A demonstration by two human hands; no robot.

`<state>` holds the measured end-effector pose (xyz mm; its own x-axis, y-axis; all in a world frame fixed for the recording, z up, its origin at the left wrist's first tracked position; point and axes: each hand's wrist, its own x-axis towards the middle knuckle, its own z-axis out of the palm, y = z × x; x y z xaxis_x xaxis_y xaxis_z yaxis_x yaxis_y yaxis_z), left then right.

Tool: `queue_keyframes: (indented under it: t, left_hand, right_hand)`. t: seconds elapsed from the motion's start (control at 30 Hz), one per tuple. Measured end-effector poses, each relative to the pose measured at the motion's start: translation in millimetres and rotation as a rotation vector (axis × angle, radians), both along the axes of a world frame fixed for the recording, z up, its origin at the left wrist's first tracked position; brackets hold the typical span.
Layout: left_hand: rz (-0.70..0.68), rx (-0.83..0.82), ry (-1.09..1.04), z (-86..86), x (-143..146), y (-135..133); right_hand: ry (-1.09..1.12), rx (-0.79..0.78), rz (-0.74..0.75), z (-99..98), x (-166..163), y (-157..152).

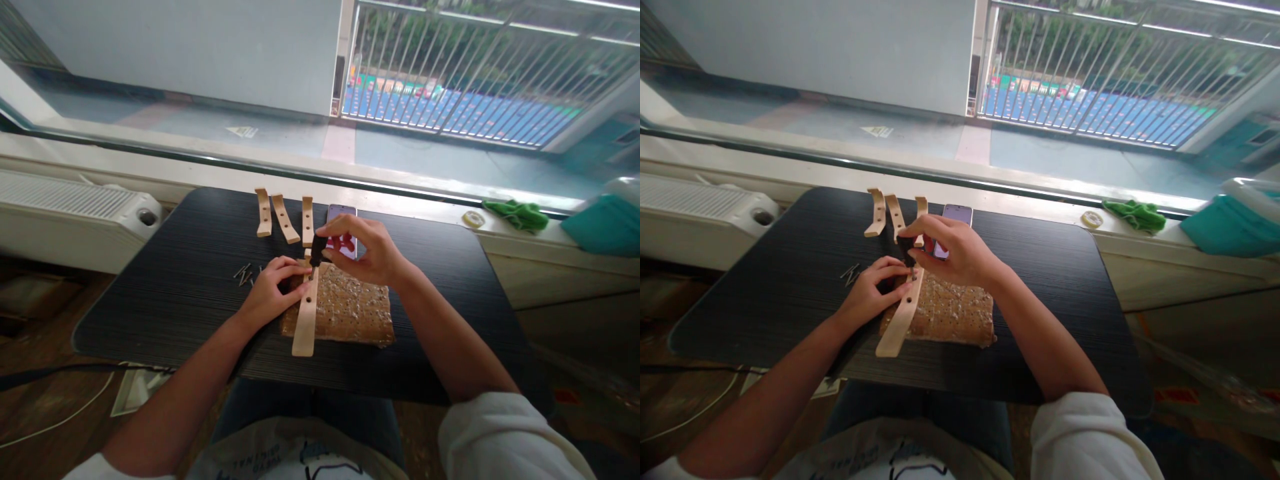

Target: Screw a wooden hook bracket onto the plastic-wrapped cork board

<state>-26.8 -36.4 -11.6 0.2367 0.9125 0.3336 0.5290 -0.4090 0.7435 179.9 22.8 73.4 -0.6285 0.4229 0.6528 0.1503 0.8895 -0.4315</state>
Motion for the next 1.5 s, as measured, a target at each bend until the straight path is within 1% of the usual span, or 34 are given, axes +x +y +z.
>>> queue_keyframes:
  t: [0.2, 0.37, 0.63, 0.83, 0.97, 1.03, 1.27, 1.5]
  left_hand:
    - [0.000, -0.006, 0.007, -0.8, -0.7, -1.0]
    - [0.004, -0.006, -0.004, -1.3, -0.2, 0.0]
    - [-0.002, -0.001, -0.008, -2.2, -0.8, -0.7]
    - [0.000, 0.013, -0.003, -2.5, -0.6, 0.4]
    - [0.002, 0.009, -0.001, -1.9, 0.2, 0.6]
    - [0.003, 0.003, 0.000, -1.9, 0.3, 0.7]
    - [0.010, 0.000, 0.000, -1.5, 0.3, 0.5]
    - [0.011, 0.007, -0.001, -0.7, 0.9, 0.2]
  right_hand:
    - [-0.028, -0.141, 0.023, 1.5, 2.1, 0.6]
    - [0.018, -0.219, 0.118, 1.9, -0.6, 0.5]
    - [0.054, -0.334, 0.153, -3.1, -2.4, -0.5]
    - [0.033, -0.337, 0.161, 0.7, -2.1, -0.7]
    - [-0.003, -0.280, 0.139, 2.9, -1.5, -0.3]
    - [-0.003, -0.262, 0.127, 2.0, -1.1, 0.3]
    - [0.035, -0.293, 0.140, -6.0, -0.7, 3.8]
    - [0.064, -0.225, 0.103, -6.7, -2.3, 4.2]
